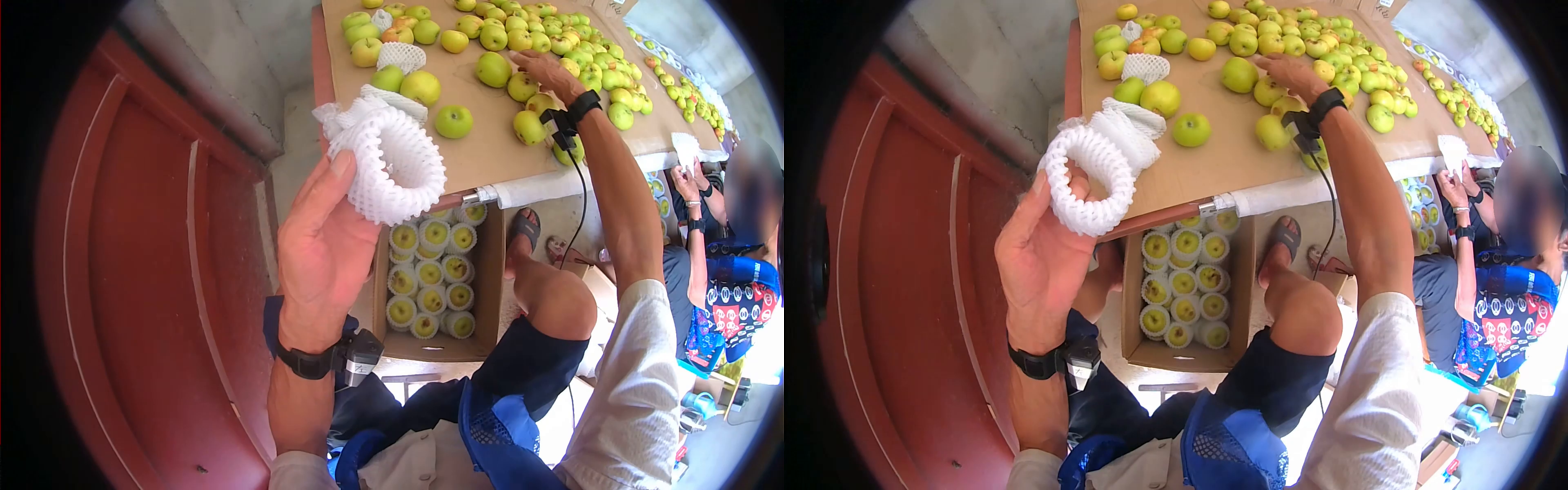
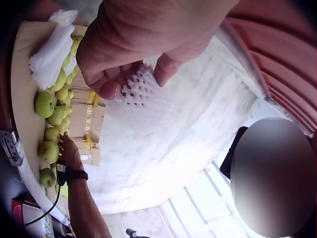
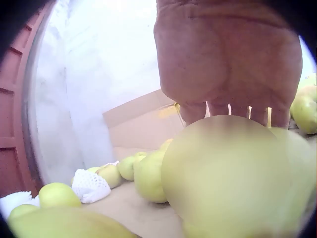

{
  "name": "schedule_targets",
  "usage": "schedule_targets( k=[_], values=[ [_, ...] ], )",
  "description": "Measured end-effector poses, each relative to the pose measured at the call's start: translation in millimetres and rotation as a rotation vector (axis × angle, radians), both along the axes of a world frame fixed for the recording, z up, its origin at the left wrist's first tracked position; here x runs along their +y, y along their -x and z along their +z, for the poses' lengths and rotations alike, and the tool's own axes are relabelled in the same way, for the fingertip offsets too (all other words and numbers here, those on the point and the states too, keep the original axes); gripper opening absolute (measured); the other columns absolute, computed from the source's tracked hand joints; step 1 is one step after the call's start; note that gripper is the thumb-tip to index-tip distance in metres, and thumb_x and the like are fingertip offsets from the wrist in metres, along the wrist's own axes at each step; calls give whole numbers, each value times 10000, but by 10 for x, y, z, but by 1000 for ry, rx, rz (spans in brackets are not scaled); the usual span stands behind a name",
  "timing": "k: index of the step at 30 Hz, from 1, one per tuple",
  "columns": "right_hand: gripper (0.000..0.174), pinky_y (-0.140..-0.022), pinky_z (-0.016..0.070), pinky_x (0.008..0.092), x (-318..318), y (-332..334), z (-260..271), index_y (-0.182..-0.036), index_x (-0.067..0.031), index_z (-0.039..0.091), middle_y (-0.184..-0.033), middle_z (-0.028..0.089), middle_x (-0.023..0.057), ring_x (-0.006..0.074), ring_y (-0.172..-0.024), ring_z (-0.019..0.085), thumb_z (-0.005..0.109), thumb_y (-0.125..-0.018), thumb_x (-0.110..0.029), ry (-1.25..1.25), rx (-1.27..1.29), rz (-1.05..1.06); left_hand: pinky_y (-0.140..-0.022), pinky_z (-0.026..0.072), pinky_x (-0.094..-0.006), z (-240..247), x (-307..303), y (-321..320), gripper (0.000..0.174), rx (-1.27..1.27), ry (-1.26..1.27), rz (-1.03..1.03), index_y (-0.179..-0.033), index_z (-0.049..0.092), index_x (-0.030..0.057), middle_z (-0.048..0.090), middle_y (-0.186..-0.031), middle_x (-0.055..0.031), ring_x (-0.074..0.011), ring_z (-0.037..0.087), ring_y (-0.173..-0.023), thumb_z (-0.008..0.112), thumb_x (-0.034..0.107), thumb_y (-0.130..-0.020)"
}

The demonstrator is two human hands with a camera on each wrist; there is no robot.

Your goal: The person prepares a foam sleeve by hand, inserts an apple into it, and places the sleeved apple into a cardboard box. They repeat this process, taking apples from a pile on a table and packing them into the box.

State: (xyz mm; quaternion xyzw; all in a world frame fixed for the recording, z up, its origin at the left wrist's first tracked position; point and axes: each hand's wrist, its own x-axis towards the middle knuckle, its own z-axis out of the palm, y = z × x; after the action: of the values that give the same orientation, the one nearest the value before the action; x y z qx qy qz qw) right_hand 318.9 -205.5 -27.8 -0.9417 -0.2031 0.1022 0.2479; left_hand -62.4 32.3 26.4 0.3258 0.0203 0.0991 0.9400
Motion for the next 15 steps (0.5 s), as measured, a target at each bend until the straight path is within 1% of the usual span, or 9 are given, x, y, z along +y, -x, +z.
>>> schedule_targets(
  k=[1,3,4,6,9,10,12,13,15],
  values=[
    [662,-968,513,439,81,4,-36,-1382,-79,575,-1308,629,124,284,-1170,604,494,-986,-604,-1,0,2,-936,450,-356,2,5,-1,293,-6,5,-5,-1238,584,9,608,-1050,-55,-164,566,-992,540,222,-1042],
    [677,-1000,489,392,231,-25,-149,-1372,-63,576,-1285,640,120,273,-1171,599,538,-971,-608,1,-118,51,-939,449,-357,9,8,5,295,-12,12,-4,-1239,583,8,610,-1052,-54,-165,567,-997,539,225,-1043],
    [677,-1000,489,392,242,-58,-141,-1372,-63,576,-1285,640,120,273,-1171,599,538,-971,-608,2,-117,54,-943,448,-356,16,6,10,302,-8,11,4,-1246,579,7,611,-1054,-50,-164,569,-1005,539,227,-1043],
    [748,-1038,468,376,280,-54,-14,-1418,-45,544,-1326,624,152,286,-1234,579,614,-931,-609,-18,33,83,-947,447,-356,16,22,20,308,-4,12,16,-1254,575,6,613,-1057,-46,-163,571,-1013,539,229,-1044],
    [809,-1059,449,390,322,-88,0,-1449,-29,514,-1346,616,184,299,-1278,561,680,-892,-592,40,10,68,-970,446,-359,9,46,18,330,-21,10,-3,-1281,563,1,619,-1071,-41,-160,578,-1040,545,228,-1042],
    [809,-1059,449,390,331,-70,-71,-1449,-29,514,-1346,616,184,299,-1278,561,680,-892,-592,42,7,65,-988,444,-364,12,51,21,341,-29,14,-10,-1294,557,-2,624,-1081,-42,-163,580,-1056,544,227,-1043],
    [821,-1056,446,379,384,13,-212,-1426,2,528,-1331,625,206,302,-1271,569,718,-858,-558,-66,-77,93,-1006,443,-369,16,41,12,352,-41,16,-18,-1307,552,-6,628,-1091,-43,-166,583,-1071,543,226,-1043],
    [821,-1056,446,379,378,26,-223,-1426,2,528,-1331,625,206,302,-1271,569,718,-858,-558,-69,-79,94,-1020,442,-375,11,36,3,358,-25,20,1,-1316,549,-8,632,-1107,-45,-169,585,-1084,539,224,-1044],
    [777,-1042,453,354,410,56,-225,-1401,16,549,-1301,643,212,311,-1239,593,750,-832,-474,-30,-100,88,-1034,441,-380,-11,63,1,364,-8,22,29,-1325,547,-11,637,-1123,-46,-172,587,-1098,534,221,-1045]
  ],
)
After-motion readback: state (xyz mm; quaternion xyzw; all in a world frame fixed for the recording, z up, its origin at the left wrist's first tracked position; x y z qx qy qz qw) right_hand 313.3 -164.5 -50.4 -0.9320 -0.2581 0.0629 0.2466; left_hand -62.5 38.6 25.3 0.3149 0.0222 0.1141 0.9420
